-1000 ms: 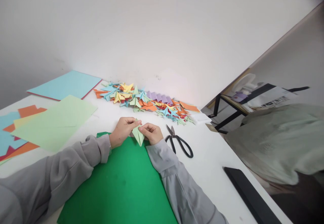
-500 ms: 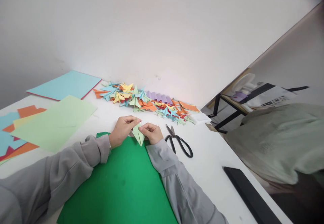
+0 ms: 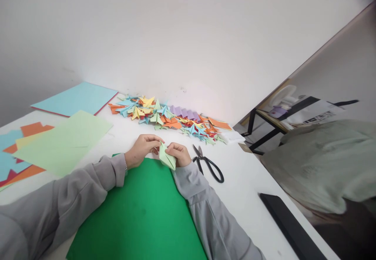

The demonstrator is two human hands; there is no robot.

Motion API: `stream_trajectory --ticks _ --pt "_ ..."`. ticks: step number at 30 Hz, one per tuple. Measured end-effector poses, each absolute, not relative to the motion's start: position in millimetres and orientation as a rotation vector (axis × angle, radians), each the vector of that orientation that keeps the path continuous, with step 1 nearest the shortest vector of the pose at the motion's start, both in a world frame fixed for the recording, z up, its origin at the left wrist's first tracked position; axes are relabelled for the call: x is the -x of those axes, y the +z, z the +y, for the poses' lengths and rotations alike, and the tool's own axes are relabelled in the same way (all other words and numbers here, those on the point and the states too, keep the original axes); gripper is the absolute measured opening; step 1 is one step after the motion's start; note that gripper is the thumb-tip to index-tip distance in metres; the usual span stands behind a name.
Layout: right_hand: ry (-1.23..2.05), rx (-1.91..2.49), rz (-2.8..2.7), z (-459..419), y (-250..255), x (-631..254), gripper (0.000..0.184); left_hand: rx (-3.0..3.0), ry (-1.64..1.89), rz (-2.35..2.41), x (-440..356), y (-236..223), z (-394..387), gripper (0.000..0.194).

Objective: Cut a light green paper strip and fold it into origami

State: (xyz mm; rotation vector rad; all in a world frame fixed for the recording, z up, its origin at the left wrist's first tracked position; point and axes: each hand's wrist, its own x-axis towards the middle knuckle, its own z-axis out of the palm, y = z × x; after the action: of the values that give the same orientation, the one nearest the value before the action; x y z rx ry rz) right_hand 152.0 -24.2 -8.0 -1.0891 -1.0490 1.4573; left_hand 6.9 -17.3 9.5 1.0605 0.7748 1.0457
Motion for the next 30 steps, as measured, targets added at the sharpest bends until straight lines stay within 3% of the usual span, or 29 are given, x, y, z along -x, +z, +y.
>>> stream_trajectory --ticks 30 --pt "1.432 1.076 -1.056 -25.8 -6.6 -153.6 0.016 -0.858 1.014 0.656 -7.1 7.9 -12.7 0.012"
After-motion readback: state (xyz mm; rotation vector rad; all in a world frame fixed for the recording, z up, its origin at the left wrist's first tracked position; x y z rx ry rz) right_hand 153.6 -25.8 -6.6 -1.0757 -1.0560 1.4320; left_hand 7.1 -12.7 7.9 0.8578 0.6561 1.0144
